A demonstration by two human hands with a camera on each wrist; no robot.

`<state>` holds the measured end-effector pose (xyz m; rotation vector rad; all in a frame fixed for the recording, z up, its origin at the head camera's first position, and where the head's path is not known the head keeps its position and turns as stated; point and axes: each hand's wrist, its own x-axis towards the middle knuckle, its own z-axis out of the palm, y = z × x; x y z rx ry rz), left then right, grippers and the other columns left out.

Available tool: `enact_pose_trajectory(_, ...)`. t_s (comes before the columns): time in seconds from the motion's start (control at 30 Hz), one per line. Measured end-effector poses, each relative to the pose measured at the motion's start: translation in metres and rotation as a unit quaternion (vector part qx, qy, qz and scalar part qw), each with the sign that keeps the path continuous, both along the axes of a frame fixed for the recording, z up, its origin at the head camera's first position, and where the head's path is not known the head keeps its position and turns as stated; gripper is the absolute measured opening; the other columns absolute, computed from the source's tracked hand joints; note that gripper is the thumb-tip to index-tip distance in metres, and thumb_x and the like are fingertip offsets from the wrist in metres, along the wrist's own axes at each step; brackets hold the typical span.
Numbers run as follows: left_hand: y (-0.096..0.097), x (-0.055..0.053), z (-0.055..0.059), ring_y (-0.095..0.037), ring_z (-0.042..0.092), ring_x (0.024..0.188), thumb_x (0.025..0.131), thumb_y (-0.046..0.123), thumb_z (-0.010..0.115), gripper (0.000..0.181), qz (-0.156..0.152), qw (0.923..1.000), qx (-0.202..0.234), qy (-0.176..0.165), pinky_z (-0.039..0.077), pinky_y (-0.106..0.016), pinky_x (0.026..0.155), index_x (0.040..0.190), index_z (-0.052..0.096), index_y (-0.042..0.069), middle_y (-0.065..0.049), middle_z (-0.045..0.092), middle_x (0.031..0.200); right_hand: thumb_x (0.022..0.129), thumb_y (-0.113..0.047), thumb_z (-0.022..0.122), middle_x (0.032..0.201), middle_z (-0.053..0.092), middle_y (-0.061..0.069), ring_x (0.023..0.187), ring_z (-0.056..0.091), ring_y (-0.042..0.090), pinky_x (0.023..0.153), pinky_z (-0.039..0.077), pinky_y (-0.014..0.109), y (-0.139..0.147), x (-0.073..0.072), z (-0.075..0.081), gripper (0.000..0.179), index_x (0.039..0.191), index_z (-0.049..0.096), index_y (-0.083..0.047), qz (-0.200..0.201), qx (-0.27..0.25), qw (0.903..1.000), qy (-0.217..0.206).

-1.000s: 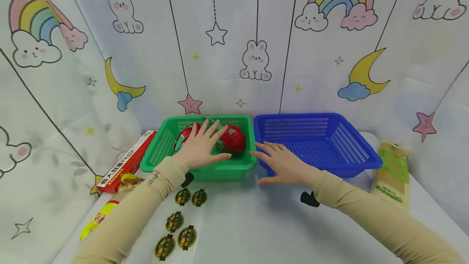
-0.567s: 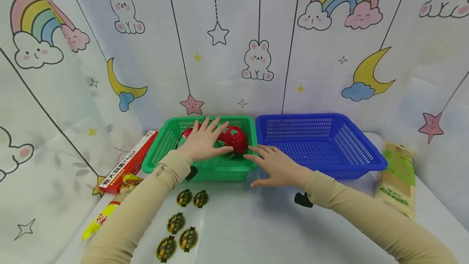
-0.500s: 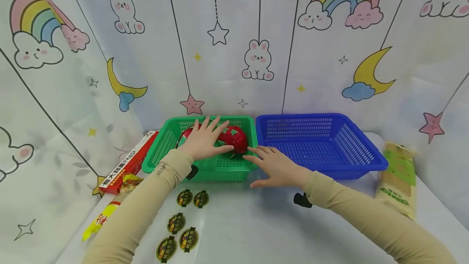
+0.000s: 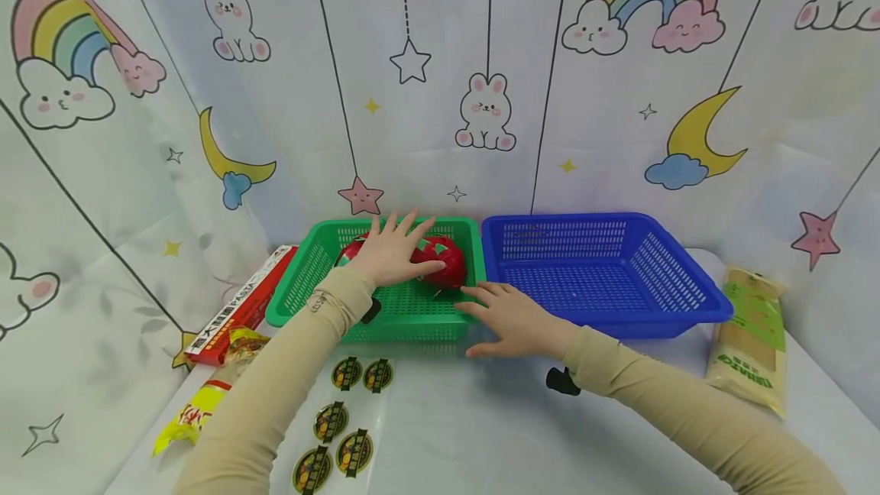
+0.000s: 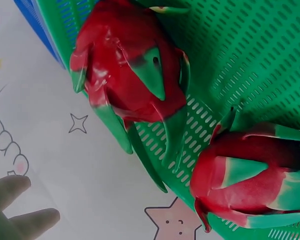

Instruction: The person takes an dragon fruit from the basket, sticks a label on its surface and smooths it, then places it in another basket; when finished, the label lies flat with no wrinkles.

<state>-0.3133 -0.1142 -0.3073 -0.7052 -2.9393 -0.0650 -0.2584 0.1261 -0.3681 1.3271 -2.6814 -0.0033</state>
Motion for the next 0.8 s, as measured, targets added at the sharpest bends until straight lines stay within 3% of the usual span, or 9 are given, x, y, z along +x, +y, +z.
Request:
enact_pose_trajectory(0.23,0.007,-0.008,0.000,-0.041,0.011,0.140,0.085,0.069,0.039,0.081,0.006,0.9998,-0.001,-0.017,0.005,-0.061,0.110,0.149,0.016,0.025,-0.011,0.011,0.155,0.088,-0.049,0.053,0.124,0.059,0.006,0.125,0.043,0.037,0.102,0.037,0.050,0.000,0.001,0.001,0.051,0.126,0.056,-0.014,0.018,-0.007,0.9996,0.020)
enact_pose_trajectory(0.47,0.011,-0.018,-0.005,-0.041,0.010,0.140,0.085,0.068,0.039,0.080,0.015,0.9996,-0.001,-0.023,0.006,-0.061,0.110,0.149,0.016,0.025,-0.011,0.011,0.155,0.090,-0.030,0.059,0.106,0.067,0.001,0.115,0.054,0.033,0.096,0.045,0.041,-0.004,-0.005,-0.003,0.028,0.113,0.064,-0.015,0.037,-0.026,0.9970,0.062)
enact_pose_trajectory(0.8,0.022,-0.036,-0.015,-0.040,0.009,0.140,0.084,0.068,0.041,0.082,0.019,0.9993,-0.005,-0.033,0.006,-0.062,0.109,0.149,0.016,0.025,-0.011,0.013,0.155,0.088,-0.027,0.061,0.101,0.067,0.000,0.111,0.054,0.029,0.092,0.048,0.036,-0.005,-0.008,-0.006,0.024,0.109,0.066,-0.015,0.037,-0.036,0.9962,0.071)
